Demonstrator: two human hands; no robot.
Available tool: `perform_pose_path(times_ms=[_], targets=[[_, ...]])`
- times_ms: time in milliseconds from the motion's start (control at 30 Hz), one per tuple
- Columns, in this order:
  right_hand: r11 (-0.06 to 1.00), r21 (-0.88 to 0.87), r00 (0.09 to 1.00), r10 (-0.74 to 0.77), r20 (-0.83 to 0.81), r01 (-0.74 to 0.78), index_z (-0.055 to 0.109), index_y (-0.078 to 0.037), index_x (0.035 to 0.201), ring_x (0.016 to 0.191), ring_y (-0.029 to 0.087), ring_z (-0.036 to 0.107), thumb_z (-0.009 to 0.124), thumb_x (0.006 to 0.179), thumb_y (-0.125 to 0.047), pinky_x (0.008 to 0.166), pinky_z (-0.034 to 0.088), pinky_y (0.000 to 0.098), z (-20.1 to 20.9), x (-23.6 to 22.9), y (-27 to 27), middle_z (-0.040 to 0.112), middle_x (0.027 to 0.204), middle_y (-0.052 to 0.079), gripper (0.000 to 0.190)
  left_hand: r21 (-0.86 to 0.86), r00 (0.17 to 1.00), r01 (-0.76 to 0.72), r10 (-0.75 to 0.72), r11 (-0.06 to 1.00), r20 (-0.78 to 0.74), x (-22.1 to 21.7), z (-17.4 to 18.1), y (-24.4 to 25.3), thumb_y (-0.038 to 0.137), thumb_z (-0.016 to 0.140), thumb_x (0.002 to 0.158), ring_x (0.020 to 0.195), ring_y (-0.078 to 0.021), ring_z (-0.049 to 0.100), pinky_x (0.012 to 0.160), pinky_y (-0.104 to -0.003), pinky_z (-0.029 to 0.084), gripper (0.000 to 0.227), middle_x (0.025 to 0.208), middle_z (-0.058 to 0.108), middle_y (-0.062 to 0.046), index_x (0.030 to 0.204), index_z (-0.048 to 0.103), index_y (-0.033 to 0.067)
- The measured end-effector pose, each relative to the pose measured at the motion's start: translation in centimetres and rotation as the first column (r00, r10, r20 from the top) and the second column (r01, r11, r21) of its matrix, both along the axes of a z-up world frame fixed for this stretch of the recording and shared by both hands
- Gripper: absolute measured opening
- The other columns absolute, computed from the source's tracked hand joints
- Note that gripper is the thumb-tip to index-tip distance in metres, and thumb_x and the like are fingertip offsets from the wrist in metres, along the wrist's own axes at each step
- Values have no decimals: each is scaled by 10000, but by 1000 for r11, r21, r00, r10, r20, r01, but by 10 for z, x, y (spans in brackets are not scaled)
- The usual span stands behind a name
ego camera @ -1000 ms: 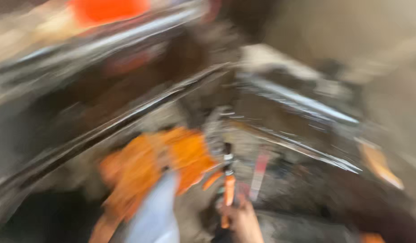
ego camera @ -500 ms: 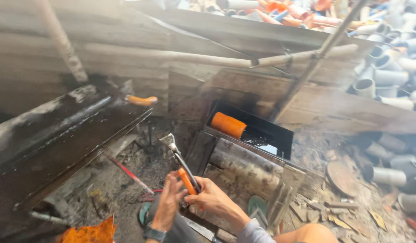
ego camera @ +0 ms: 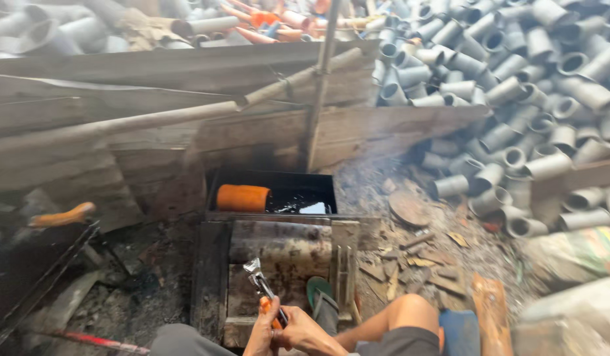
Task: The person repeatedly dips cylindrical ceramic pieces into a black liquid bath using tongs, then places them on a flat surface to drain. The person handles multiple pieces one at a time, rotating them in the bath to coat all sides.
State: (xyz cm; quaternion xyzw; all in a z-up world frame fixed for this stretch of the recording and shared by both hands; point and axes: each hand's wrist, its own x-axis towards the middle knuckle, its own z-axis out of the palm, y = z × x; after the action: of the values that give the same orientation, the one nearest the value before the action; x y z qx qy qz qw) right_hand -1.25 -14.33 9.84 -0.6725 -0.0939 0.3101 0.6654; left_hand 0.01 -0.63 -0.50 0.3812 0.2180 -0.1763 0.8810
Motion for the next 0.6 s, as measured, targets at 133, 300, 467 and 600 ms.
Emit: perform_pose_path(times_ms=[133,300,467,600], targets=[[998,-44,998,-38,-46,36,586,-41,888,547,86,544,749,979,-157,499,420,250,-7,-4,-5,572,648,-6,220,-97,1000,3,-2,995,8,-9,5,-3,505,654,912,414,-191,528,331,-339,382,348,643,595,-40,970,553,177],[989,-119,980,-109,-166,90,656,-108,926,501,51,497,647,1006,-224,437,360,219,-2,-8,-13,605,640,-27,141,-107,998,36,-41,994,-42,-20,19,-10,509,595,935,474,-213,597,392,-354,457,381,685,624,-72,969,583,130],[967,-88,944,-252,-213,239,663,-97,978,479,46,485,643,981,-217,404,315,217,-9,-17,-19,615,639,-26,122,-164,995,55,-67,985,-70,-16,11,-8,436,640,942,476,-200,579,421,-390,498,391,685,589,-63,976,645,47],[964,-6,961,-264,-79,265,719,-82,1013,525,33,505,640,997,-216,449,376,212,-42,-25,-39,636,678,-63,156,23,969,-143,144,989,-200,-5,-11,-1,292,690,908,559,-262,622,473,-401,476,227,709,570,-59,905,536,126]])
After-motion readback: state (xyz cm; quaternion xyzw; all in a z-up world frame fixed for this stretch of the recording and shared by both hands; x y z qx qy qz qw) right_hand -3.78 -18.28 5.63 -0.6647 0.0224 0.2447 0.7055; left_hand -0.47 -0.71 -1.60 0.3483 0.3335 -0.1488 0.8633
